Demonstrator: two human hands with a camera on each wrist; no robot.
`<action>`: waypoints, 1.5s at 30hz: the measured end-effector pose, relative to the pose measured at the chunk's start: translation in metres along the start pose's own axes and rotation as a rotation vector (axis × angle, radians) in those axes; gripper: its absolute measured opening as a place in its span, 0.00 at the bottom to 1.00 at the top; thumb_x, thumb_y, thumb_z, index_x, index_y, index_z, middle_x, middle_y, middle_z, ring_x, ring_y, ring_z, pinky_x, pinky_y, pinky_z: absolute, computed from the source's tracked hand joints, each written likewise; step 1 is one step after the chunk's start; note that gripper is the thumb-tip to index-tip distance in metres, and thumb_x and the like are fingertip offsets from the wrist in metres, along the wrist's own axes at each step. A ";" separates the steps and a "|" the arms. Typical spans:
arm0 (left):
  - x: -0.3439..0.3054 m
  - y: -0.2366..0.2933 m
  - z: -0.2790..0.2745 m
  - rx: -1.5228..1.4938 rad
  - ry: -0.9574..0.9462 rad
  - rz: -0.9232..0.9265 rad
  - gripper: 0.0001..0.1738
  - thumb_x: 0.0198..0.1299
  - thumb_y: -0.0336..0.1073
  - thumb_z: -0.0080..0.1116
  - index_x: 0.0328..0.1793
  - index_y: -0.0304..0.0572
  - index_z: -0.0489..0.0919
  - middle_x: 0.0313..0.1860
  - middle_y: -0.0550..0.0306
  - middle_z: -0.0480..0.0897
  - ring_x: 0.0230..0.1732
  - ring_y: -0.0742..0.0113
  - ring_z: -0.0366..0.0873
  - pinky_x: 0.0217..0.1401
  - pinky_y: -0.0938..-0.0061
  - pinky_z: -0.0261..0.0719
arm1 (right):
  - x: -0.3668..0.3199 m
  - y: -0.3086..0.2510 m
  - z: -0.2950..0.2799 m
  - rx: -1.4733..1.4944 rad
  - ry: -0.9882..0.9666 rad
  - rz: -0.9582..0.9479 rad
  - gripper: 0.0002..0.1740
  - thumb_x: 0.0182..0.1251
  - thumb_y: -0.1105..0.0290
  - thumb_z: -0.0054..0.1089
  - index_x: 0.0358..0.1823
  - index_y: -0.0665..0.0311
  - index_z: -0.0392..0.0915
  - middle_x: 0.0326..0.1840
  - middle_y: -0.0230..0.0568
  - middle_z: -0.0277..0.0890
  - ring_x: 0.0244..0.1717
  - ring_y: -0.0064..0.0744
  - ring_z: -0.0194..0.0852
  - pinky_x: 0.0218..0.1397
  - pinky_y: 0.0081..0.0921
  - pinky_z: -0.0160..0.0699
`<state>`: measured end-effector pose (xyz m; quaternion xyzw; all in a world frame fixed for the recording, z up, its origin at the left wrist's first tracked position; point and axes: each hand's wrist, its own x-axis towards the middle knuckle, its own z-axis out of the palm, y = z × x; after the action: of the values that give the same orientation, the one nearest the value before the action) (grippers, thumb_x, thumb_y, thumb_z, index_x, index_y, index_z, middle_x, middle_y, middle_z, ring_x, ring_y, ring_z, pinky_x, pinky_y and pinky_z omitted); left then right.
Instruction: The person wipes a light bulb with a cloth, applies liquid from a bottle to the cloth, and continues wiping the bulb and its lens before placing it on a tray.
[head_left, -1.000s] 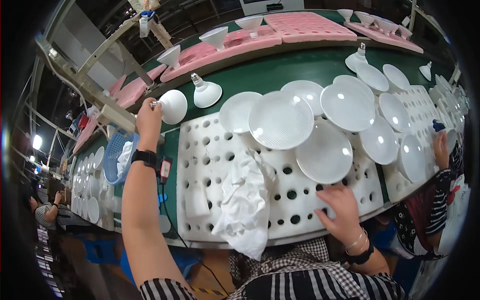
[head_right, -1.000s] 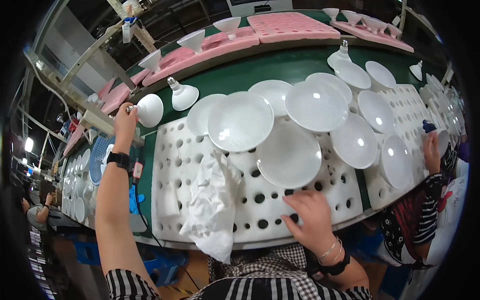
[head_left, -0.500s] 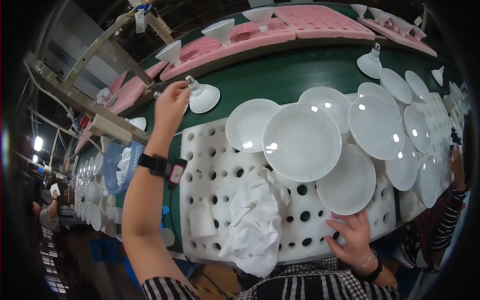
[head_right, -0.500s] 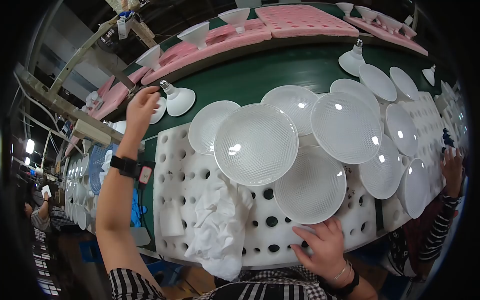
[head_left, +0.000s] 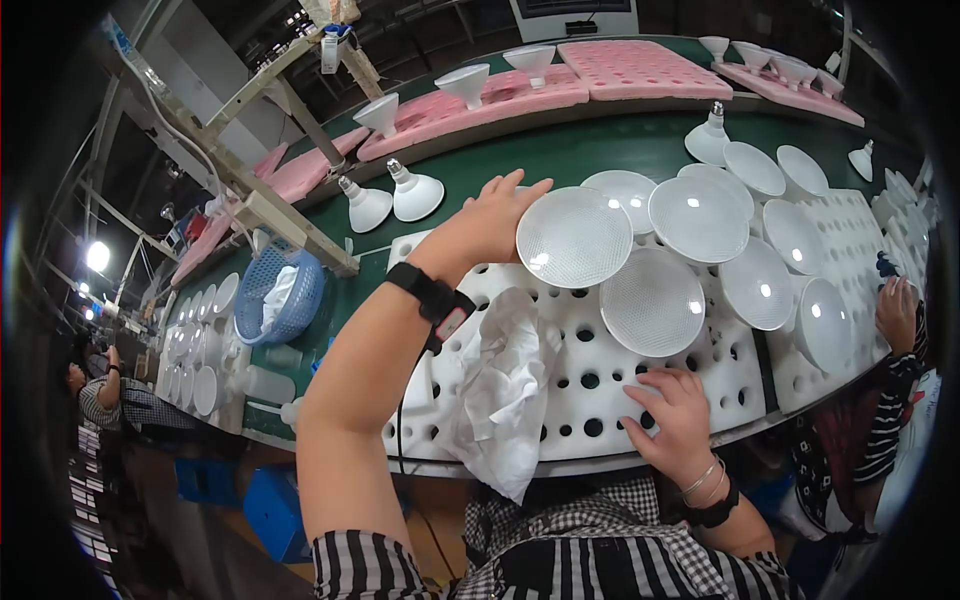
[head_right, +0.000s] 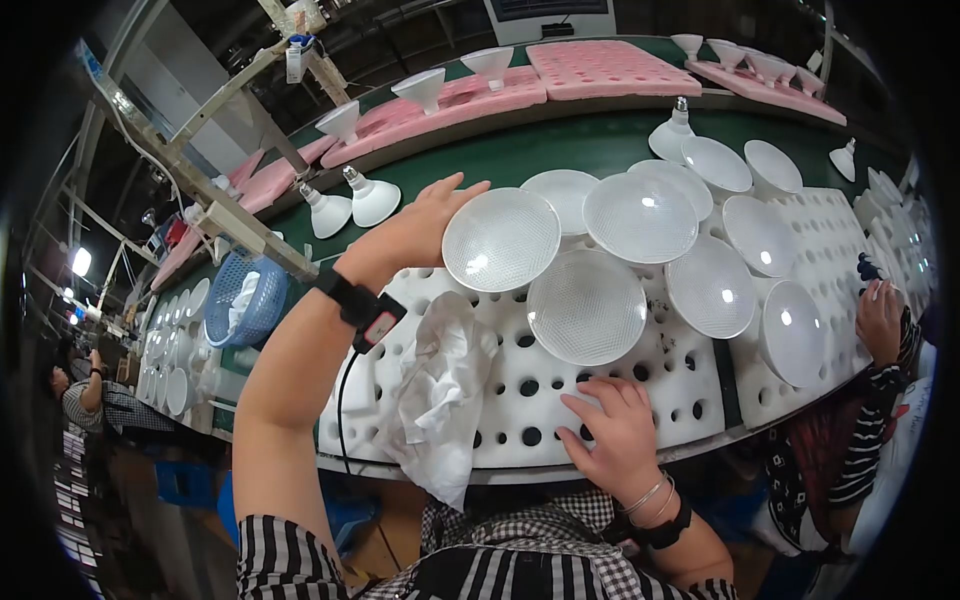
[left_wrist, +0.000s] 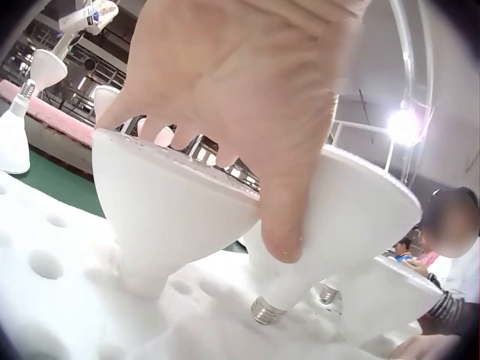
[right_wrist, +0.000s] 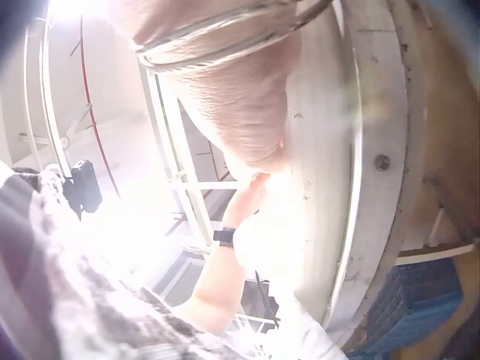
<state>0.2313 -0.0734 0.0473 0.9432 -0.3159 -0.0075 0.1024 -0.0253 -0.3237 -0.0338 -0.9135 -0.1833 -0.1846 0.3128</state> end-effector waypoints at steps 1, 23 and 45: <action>0.005 -0.001 0.003 0.011 -0.050 -0.001 0.59 0.38 0.48 0.80 0.79 0.54 0.62 0.77 0.38 0.62 0.80 0.38 0.53 0.78 0.49 0.60 | 0.000 0.000 0.000 0.005 0.008 -0.002 0.22 0.47 0.65 0.73 0.47 0.59 0.84 0.50 0.40 0.79 0.55 0.46 0.74 0.61 0.43 0.68; -0.055 -0.011 -0.014 0.021 0.391 -0.139 0.46 0.40 0.52 0.67 0.73 0.61 0.73 0.76 0.42 0.66 0.74 0.42 0.63 0.71 0.49 0.67 | -0.003 -0.004 0.010 -0.163 0.002 -0.040 0.22 0.57 0.59 0.67 0.52 0.59 0.82 0.44 0.38 0.77 0.53 0.42 0.72 0.62 0.42 0.66; -0.249 0.152 0.054 -1.027 0.418 0.049 0.38 0.55 0.52 0.71 0.68 0.40 0.77 0.69 0.44 0.76 0.70 0.52 0.72 0.75 0.60 0.64 | -0.016 -0.060 0.020 0.858 -0.538 0.242 0.41 0.46 0.62 0.78 0.64 0.64 0.70 0.54 0.48 0.82 0.56 0.43 0.82 0.60 0.33 0.78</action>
<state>-0.0622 -0.0535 0.0118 0.7459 -0.2663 0.0290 0.6099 -0.0620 -0.2707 -0.0258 -0.7330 -0.2095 0.1861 0.6199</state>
